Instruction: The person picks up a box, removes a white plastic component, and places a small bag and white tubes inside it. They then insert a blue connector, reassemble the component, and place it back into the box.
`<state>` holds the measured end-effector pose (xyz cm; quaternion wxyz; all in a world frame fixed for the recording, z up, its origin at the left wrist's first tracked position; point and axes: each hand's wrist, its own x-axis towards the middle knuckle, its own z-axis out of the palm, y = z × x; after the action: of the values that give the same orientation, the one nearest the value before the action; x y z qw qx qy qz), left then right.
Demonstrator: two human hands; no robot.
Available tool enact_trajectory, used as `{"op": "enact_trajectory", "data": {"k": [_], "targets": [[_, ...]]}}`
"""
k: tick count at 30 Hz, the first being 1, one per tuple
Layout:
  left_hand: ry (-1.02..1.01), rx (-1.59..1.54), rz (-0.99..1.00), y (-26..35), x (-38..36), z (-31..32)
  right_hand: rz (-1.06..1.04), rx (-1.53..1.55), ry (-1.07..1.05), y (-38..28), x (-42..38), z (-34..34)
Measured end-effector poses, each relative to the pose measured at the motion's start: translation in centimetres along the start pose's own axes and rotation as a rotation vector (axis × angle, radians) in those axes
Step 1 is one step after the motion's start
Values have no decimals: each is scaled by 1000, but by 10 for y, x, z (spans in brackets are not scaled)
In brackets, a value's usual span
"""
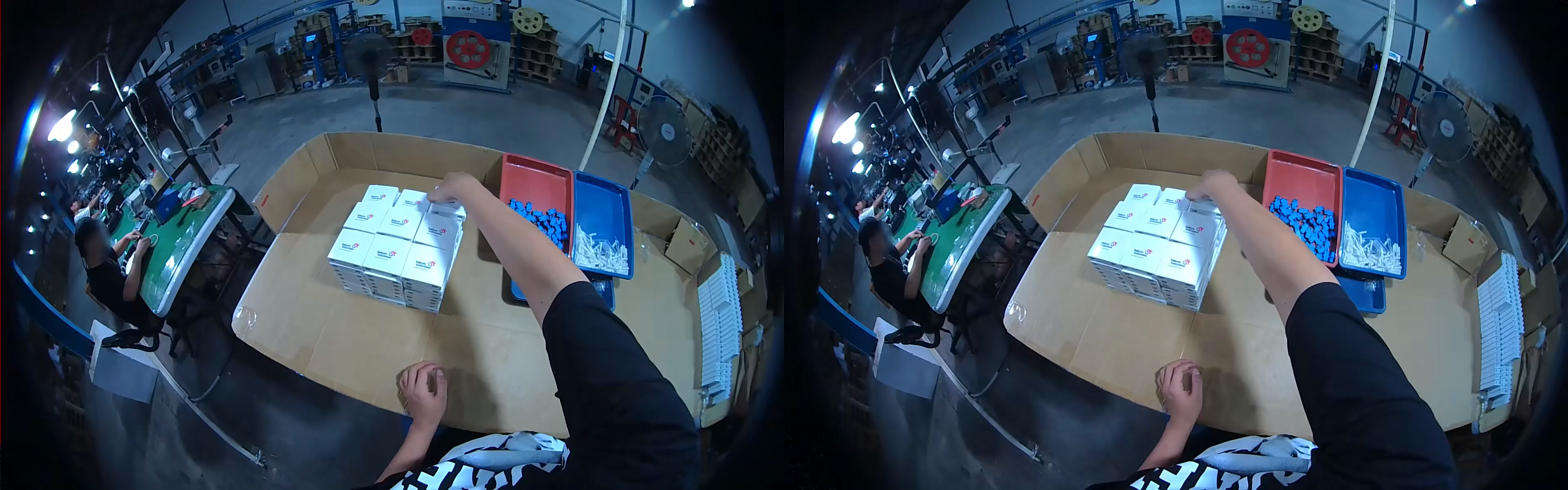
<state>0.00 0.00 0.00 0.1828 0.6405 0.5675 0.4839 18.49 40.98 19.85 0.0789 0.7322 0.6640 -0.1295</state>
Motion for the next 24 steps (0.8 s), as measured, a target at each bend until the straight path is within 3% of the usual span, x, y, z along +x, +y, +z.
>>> {"op": "enact_trajectory", "data": {"k": [5,12,14,15,17,19,21,24], "targets": [[17,22,23,-7,4,-9,76,415,-55,4,-46,-30],[2,45,25,-5,-2,2,82,761,-63,81,-50,-11],[6,38,18,-3,-3,5,-261,984,183,102,-71,0],[2,36,25,-3,-3,6,-256,986,190,110,-84,6],[-11,47,26,-2,-4,5,-429,1136,430,124,-117,21],[-18,70,30,0,-3,6,-413,1166,423,136,-158,25],[-33,91,38,1,-3,8,-564,1297,442,147,-198,32],[-25,100,19,-4,-6,12,-614,1360,479,167,-239,54]]}}
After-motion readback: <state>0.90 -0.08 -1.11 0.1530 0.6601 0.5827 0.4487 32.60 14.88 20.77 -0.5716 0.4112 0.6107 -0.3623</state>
